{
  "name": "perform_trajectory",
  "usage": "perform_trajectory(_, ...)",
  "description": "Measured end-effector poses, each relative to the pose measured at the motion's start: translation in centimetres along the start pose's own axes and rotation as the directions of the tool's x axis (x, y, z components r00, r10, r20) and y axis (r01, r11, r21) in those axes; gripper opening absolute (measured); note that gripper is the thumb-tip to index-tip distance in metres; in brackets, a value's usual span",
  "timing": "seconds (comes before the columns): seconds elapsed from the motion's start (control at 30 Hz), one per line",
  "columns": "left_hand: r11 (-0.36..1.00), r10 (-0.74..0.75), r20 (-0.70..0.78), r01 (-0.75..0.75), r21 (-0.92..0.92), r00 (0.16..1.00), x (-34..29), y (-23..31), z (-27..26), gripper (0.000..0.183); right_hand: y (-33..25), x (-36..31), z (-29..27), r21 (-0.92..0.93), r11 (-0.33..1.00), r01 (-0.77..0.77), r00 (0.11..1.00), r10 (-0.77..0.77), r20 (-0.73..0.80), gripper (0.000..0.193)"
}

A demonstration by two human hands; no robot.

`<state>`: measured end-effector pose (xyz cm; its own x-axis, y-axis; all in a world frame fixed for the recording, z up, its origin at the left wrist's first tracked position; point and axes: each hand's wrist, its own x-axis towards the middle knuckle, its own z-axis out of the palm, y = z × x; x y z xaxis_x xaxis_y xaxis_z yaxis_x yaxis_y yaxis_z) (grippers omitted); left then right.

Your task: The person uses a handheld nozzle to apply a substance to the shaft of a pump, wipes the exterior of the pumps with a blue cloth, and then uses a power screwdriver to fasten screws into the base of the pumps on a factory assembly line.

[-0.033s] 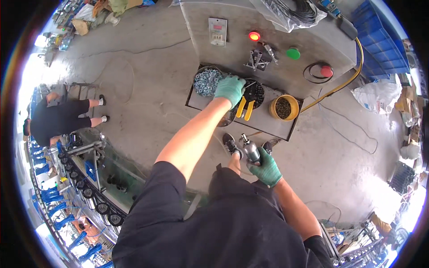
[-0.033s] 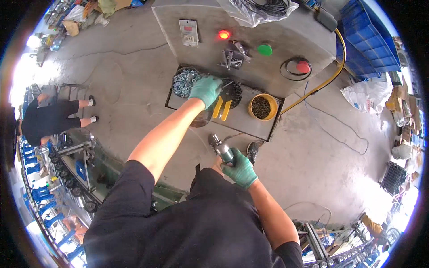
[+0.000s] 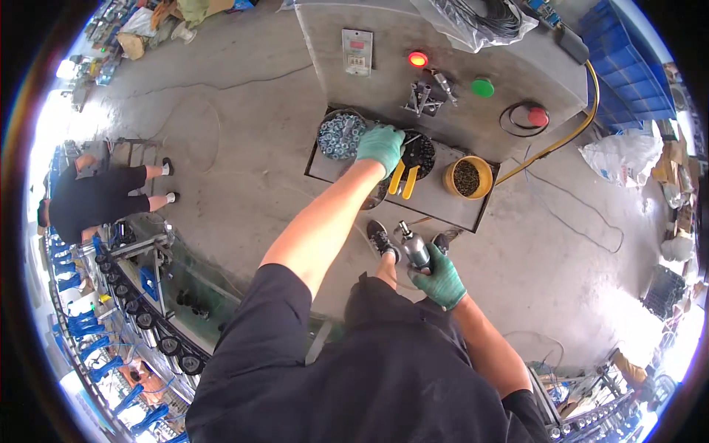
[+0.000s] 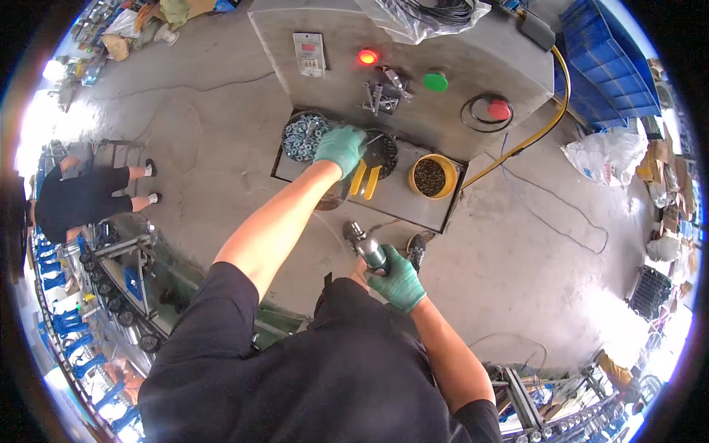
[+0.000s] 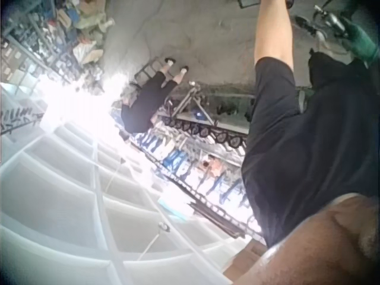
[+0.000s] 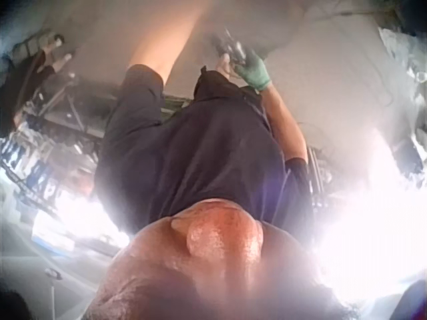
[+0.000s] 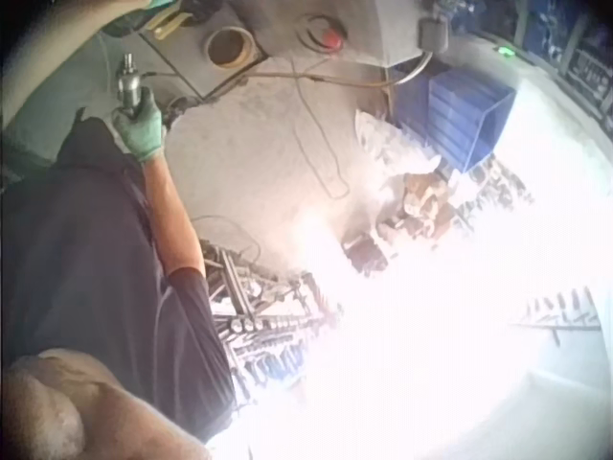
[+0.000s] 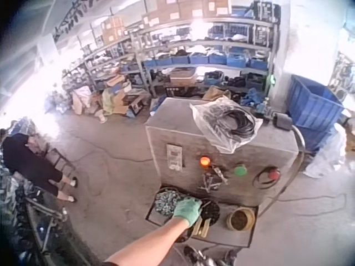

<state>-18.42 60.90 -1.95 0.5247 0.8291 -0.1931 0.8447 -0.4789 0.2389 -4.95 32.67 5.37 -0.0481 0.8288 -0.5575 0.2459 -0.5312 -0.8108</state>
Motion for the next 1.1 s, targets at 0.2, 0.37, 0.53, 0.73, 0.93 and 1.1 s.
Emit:
perform_trajectory(0.2, 0.998, -0.027, 0.075, 0.023, 0.062, 0.997, 2.1, 1.1, 0.8, 0.02, -0.1, -0.8, -1.0, 0.108, 0.993, -0.042, 0.999, 0.044, -0.018, 0.043)
perform_trajectory(0.37, 0.85, -0.113, -0.012, 0.091, -0.519, 0.993, -0.6, -1.5, 0.3, 0.018, -0.7, -0.5, -1.1, 0.116, 0.992, -0.04, 0.999, 0.043, -0.023, 0.045)
perform_trajectory(0.53, -0.181, -0.1, 0.256, 0.235, -0.955, 0.962, -7.7, 2.4, -5.7, 0.022, -2.2, 0.9, -2.3, 0.181, 0.982, -0.046, 0.998, 0.052, -0.025, 0.061)
perform_trajectory(0.73, -0.153, -0.253, 0.141, 0.104, -0.983, 0.957, -13.6, 4.2, -6.9, 0.029, -3.4, 1.2, -2.4, 0.101, 0.991, 0.082, 0.996, -0.086, 0.034, 0.067)
perform_trajectory(0.93, 0.792, -0.224, -0.093, 0.125, -0.598, 0.97, -17.0, 4.3, -9.6, 0.05, -3.8, -0.5, -2.1, 0.235, 0.96, 0.15, 0.981, -0.174, 0.082, 0.06)
perform_trajectory(1.1, -0.067, -0.187, 0.124, 0.113, -0.991, 0.975, -18.5, 4.7, -8.0, 0.023, -3.4, -0.7, -2.0, 0.293, 0.956, -0.022, 0.975, -0.044, 0.216, 0.055)
